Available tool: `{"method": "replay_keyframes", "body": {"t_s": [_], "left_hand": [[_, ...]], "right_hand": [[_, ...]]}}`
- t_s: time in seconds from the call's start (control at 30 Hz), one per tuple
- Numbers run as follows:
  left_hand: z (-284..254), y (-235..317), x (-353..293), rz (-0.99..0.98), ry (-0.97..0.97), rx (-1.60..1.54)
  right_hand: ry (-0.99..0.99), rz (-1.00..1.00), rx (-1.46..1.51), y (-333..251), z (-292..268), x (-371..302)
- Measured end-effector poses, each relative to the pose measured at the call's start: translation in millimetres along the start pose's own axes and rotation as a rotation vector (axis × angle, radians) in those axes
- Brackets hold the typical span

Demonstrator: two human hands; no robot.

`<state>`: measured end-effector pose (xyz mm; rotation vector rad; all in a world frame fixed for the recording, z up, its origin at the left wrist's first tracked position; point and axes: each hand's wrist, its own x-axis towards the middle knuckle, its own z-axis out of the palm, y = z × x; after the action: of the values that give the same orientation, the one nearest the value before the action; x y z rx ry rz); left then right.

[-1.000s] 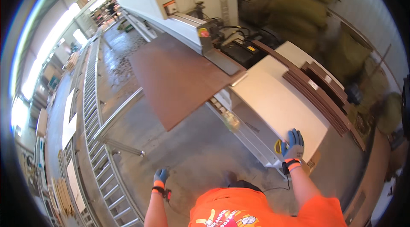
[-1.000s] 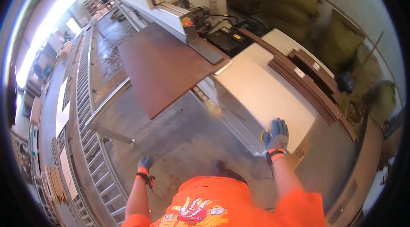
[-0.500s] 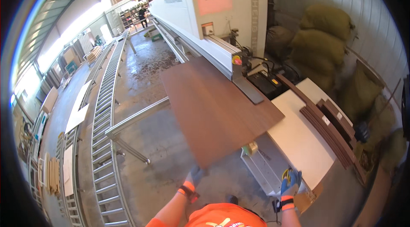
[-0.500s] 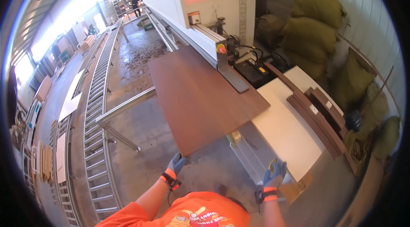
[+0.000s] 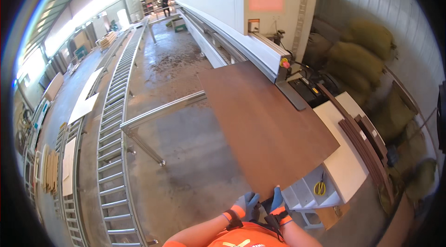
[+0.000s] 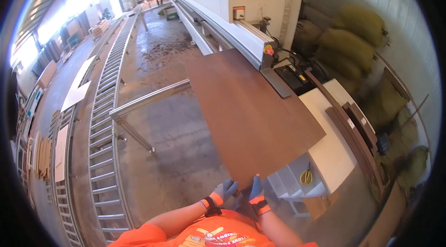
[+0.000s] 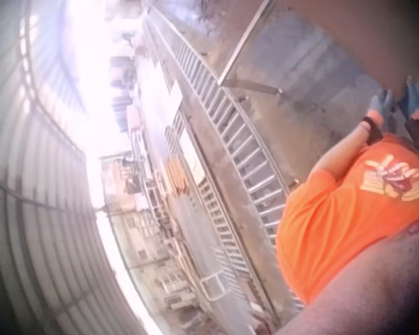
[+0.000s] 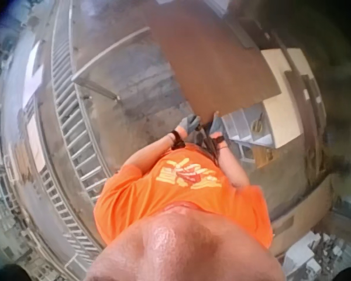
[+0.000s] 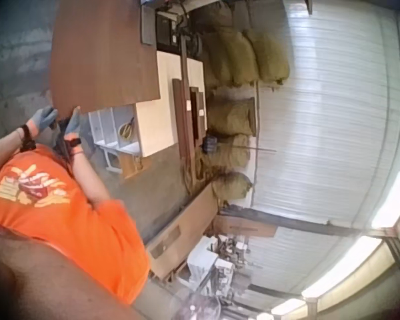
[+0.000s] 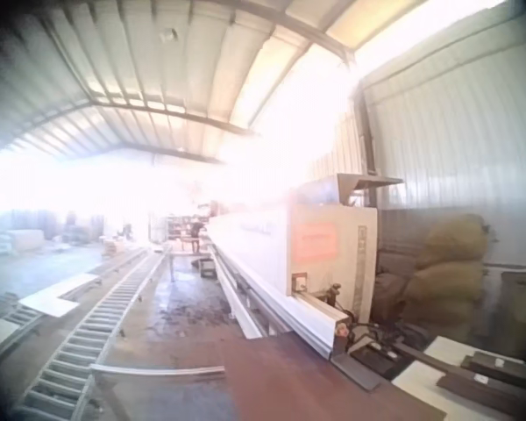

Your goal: The recorder is picking up, moving, and organizing wood furniture panels from a conveyor belt onto a workbench and machinery.

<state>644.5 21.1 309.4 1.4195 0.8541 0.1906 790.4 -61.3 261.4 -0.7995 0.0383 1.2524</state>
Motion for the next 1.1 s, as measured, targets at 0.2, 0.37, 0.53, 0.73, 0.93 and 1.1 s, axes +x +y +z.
{"method": "replay_keyframes", "body": {"t_s": [0.2, 0.37, 0.53, 0.73, 0.93, 1.1], "left_hand": [[7.5, -17.5, -26.2, 0.009, -0.195, 0.163], [27.4, -63.4, -11.1, 0.039, -0.357, -0.312], [-5.2, -49.7, 34.5, -0.051, -0.113, -0.958], [-12.9, -40.0, 32.5, 0.209, -0.141, -0.484], [-2.9, -58.5, 51.9, 0.28, -0.114, -0.398], [-82.2, -134.9, 5.8, -0.173, -0.211, -0.139]], "right_hand": [[0.246, -0.251, 0.027, 17.0, 4.2, -35.0], [0.246, -0.248, 0.241, 16.3, -41.9, -64.2], [0.845, -0.632, -0.179, 25.9, -68.8, -83.4], [1.043, -0.856, -0.401, 23.2, -113.0, -125.4], [0.955, -0.779, -0.282, 27.2, -151.6, -187.6], [0.823, -0.604, -0.225, 23.6, -135.6, -218.2]]}}
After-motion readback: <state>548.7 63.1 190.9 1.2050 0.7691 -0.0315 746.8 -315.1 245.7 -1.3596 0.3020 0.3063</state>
